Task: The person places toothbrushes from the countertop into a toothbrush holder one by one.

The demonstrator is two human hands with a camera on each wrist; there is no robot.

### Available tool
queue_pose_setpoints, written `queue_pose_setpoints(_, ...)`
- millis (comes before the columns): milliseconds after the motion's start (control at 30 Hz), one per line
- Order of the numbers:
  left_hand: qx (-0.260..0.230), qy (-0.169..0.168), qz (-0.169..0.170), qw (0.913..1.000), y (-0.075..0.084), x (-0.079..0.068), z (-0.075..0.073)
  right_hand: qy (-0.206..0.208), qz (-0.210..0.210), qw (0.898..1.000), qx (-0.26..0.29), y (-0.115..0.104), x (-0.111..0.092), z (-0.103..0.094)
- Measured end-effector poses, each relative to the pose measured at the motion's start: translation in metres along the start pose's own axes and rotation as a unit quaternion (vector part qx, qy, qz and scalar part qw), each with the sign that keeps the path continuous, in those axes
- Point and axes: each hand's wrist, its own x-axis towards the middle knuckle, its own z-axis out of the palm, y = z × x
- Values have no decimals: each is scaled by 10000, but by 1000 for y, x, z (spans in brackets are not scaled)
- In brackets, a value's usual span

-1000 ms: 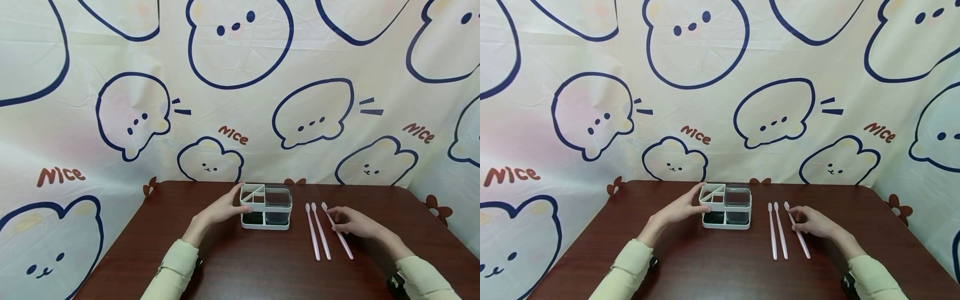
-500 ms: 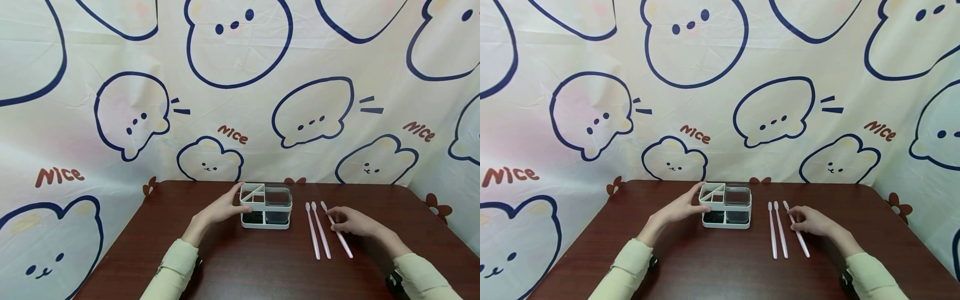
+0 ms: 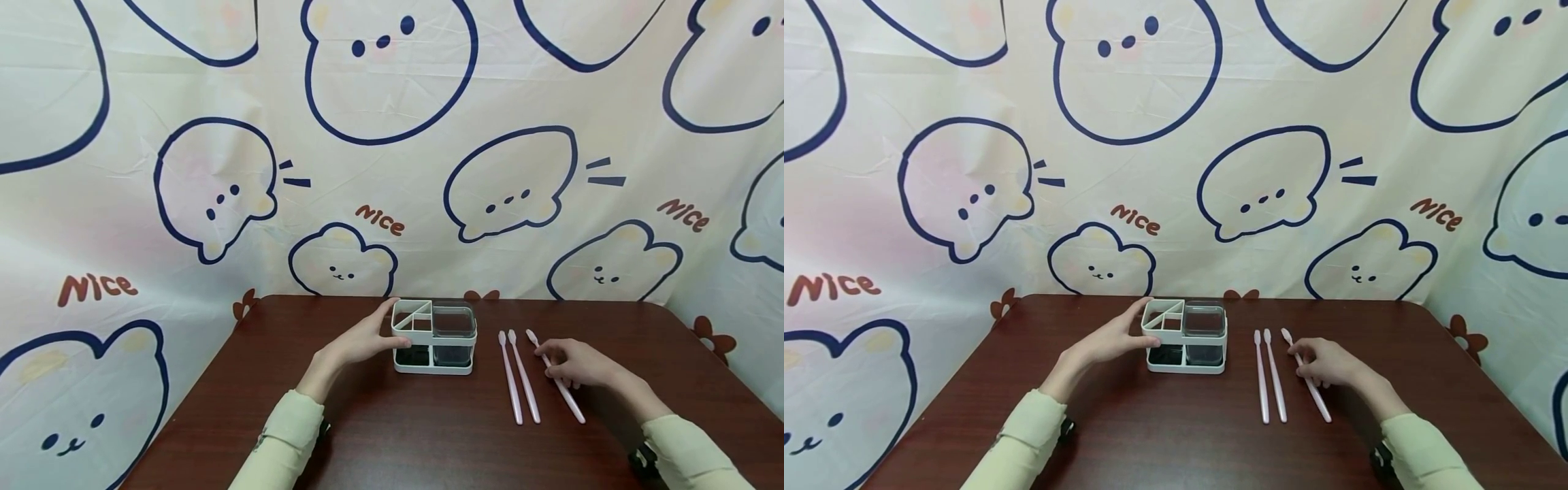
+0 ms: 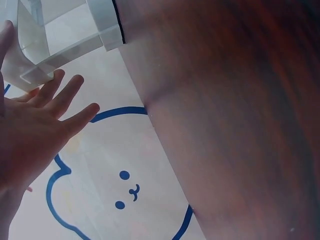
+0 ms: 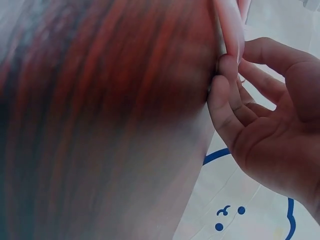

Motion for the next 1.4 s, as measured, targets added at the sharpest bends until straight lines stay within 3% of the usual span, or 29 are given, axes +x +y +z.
queue_pose_setpoints(767,-25,-49,93,9999,1,-1,-1,1040,-347,9936,-254,-30,1,-12)
queue_pose_setpoints(1400,14,-77,104,9999,1,-1,-1,2012,-1046,9712,-737,-72,9,-22)
